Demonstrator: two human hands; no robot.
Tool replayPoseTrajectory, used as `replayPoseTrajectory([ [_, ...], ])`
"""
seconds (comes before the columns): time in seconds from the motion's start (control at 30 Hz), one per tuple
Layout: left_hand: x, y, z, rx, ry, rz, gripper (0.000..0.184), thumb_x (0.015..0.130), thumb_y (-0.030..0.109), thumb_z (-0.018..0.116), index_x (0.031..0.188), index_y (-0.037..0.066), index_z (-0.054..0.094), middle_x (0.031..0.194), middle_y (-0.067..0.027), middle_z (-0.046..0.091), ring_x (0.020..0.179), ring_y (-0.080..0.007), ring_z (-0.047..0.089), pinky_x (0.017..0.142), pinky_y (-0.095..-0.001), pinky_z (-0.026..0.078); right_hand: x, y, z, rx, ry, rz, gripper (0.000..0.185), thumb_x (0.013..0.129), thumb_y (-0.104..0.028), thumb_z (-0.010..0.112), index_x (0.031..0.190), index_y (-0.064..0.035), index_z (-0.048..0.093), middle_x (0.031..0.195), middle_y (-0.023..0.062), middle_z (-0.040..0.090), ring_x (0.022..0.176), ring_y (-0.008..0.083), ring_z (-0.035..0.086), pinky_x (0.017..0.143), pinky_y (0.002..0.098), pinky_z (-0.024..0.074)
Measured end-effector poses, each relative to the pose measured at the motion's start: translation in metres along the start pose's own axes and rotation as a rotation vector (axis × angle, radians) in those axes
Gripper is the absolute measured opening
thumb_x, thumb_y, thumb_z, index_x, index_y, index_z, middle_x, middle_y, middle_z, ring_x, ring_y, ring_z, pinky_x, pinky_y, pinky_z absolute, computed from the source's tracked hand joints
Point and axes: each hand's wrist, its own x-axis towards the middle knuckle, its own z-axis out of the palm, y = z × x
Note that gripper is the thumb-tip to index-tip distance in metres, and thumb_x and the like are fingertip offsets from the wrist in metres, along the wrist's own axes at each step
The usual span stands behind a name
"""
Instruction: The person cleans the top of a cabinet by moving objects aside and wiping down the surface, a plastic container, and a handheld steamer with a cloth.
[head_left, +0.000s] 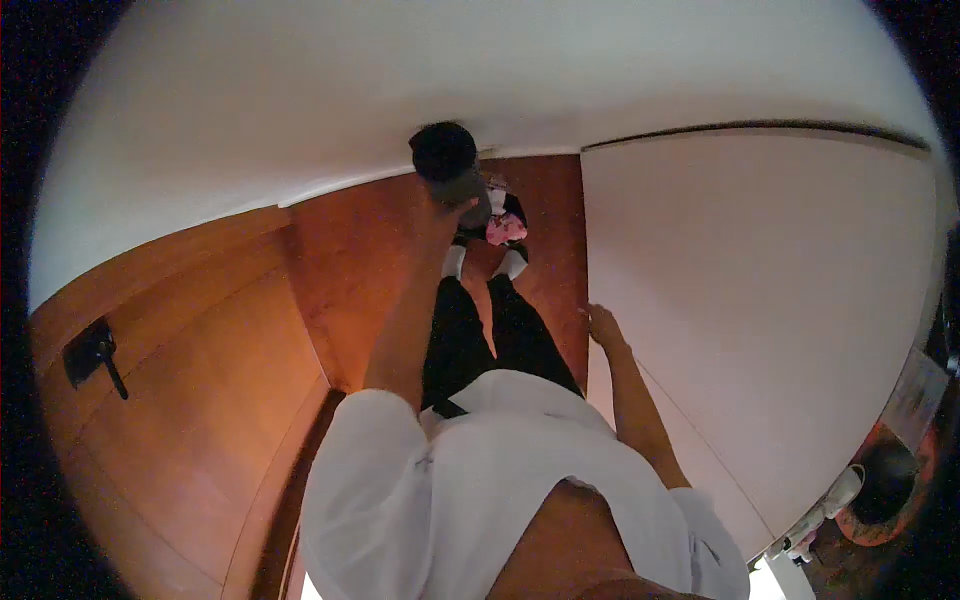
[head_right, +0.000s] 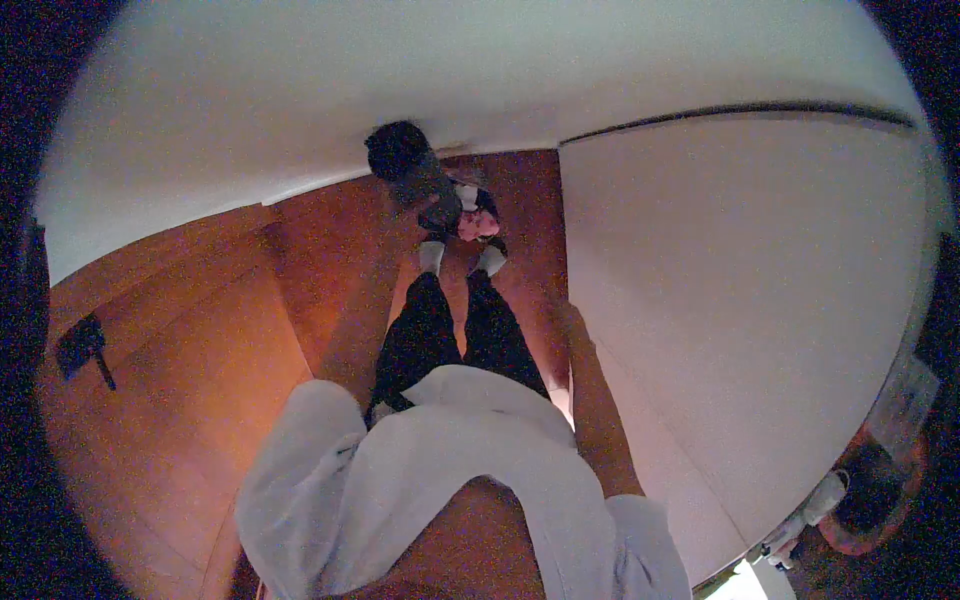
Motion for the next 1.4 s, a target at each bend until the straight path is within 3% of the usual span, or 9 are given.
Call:
replayPoseTrajectory([
  [0.1, 0.013, -0.034, 0.036, -0.206, 0.102, -0.172, 0.09, 0.055, 0.002, 0.081, 0.129, 0.001, 0.031, 0.125, -0.0128, 0.045, 0.113, -0.0243, 0.046, 0.095, -0.0368, 0.042, -0.027, 0.011, -0.02, 0.031, -0.077, -0.07, 0.031, 0.079, -0.013, 0.06, 0.11, -0.0076, 0.06, 0.109, 0.0187, 0.059, 0.1, 0.0318, 0.058, 0.085, 0.0399, 0.046],
  [0.3, 0.01, -0.103, 0.058, -0.307, 0.151, -0.085, 0.087, 0.056, -0.001, 0.078, 0.129, 0.001, 0.031, 0.123, -0.0116, 0.045, 0.111, -0.0227, 0.047, 0.094, -0.036, 0.042, -0.036, 0.022, -0.044, 0.069, -0.069, -0.036, 0.032, 0.08, -0.015, 0.061, 0.112, -0.0093, 0.059, 0.111, 0.0164, 0.06, 0.103, 0.0282, 0.057, 0.089, 0.0381, 0.0452],
  [0.4, 0.007, -0.046, 0.053, -0.658, 0.085, -0.154, 0.086, 0.055, 0.0, 0.078, 0.128, 0.0, 0.032, 0.12, -0.0128, 0.048, 0.11, -0.0252, 0.048, 0.092, -0.0374, 0.043, -0.03, 0.024, -0.048, 0.034, -0.07, -0.025, 0.032, 0.08, -0.015, 0.061, 0.112, -0.0096, 0.059, 0.109, 0.0162, 0.06, 0.103, 0.0274, 0.058, 0.089, 0.0373, 0.0454],
  [0.6, 0.026, -0.063, 0.075, 0.123, 0.093, -0.061, 0.089, 0.052, 0.01, 0.08, 0.126, 0.0, 0.032, 0.117, -0.018, 0.049, 0.111, -0.0312, 0.048, 0.092, -0.0386, 0.04, -0.018, 0.01, -0.066, 0.181, -0.049, 0.014, 0.032, 0.08, -0.014, 0.061, 0.111, -0.0092, 0.06, 0.11, 0.0139, 0.061, 0.102, 0.0263, 0.058, 0.088, 0.0354, 0.0463],
  [0.8, 0.021, 0.007, 0.064, -0.003, 0.15, -0.004, 0.097, 0.047, 0.018, 0.084, 0.127, -0.001, 0.032, 0.122, -0.019, 0.046, 0.113, -0.0315, 0.046, 0.093, -0.0387, 0.04, -0.029, 0.018, -0.076, 0.165, 0.023, -0.063, 0.029, 0.081, -0.014, 0.061, 0.11, -0.0091, 0.06, 0.11, 0.0129, 0.061, 0.101, 0.0266, 0.058, 0.087, 0.035, 0.0471],
  [1.03, 0.023, -0.012, 0.063, 0.126, 0.054, 0.01, 0.103, 0.046, 0.019, 0.086, 0.129, -0.001, 0.028, 0.122, -0.02, 0.046, 0.113, -0.0336, 0.046, 0.095, -0.0397, 0.04, -0.043, 0.02, -0.066, -0.028, -0.049, 0.071, 0.032, 0.079, -0.021, 0.061, 0.109, -0.011, 0.061, 0.11, 0.0117, 0.062, 0.1, 0.0277, 0.059, 0.087, 0.0376, 0.046],
  [1.13, 0.031, -0.005, 0.065, 0.126, 0.005, 0.036, 0.106, 0.046, 0.02, 0.086, 0.13, -0.001, 0.027, 0.122, -0.0203, 0.046, 0.112, -0.0345, 0.047, 0.095, -0.04, 0.04, -0.061, 0.028, -0.059, 0.206, 0.087, 0.011, 0.033, 0.078, -0.022, 0.059, 0.109, -0.0141, 0.062, 0.112, 0.0137, 0.06, 0.106, 0.0299, 0.055, 0.094, 0.0391, 0.0399],
  [1.17, 0.034, -0.003, 0.065, 0.132, -0.001, 0.038, 0.106, 0.045, 0.02, 0.086, 0.13, -0.002, 0.026, 0.122, -0.0204, 0.046, 0.112, -0.0348, 0.047, 0.095, -0.0402, 0.04, -0.087, 0.009, -0.077, 0.476, 0.055, 0.207, 0.029, 0.081, -0.02, 0.054, 0.108, -0.0129, 0.062, 0.117, 0.0146, 0.057, 0.108, 0.0313, 0.053, 0.092, 0.0407, 0.0406],
  [1.4, 0.044, 0.013, 0.059, 0.16, -0.045, 0.029, 0.112, 0.044, 0.021, 0.088, 0.132, -0.002, 0.022, 0.121, -0.0211, 0.047, 0.111, -0.037, 0.048, 0.097, -0.0409, 0.04, -0.144, -0.025, -0.061, 0.409, 0.405, 0.234, 0.026, 0.082, -0.017, 0.051, 0.104, -0.0106, 0.063, 0.106, 0.0146, 0.061, 0.099, 0.0301, 0.056, 0.086, 0.0404, 0.0431],
])
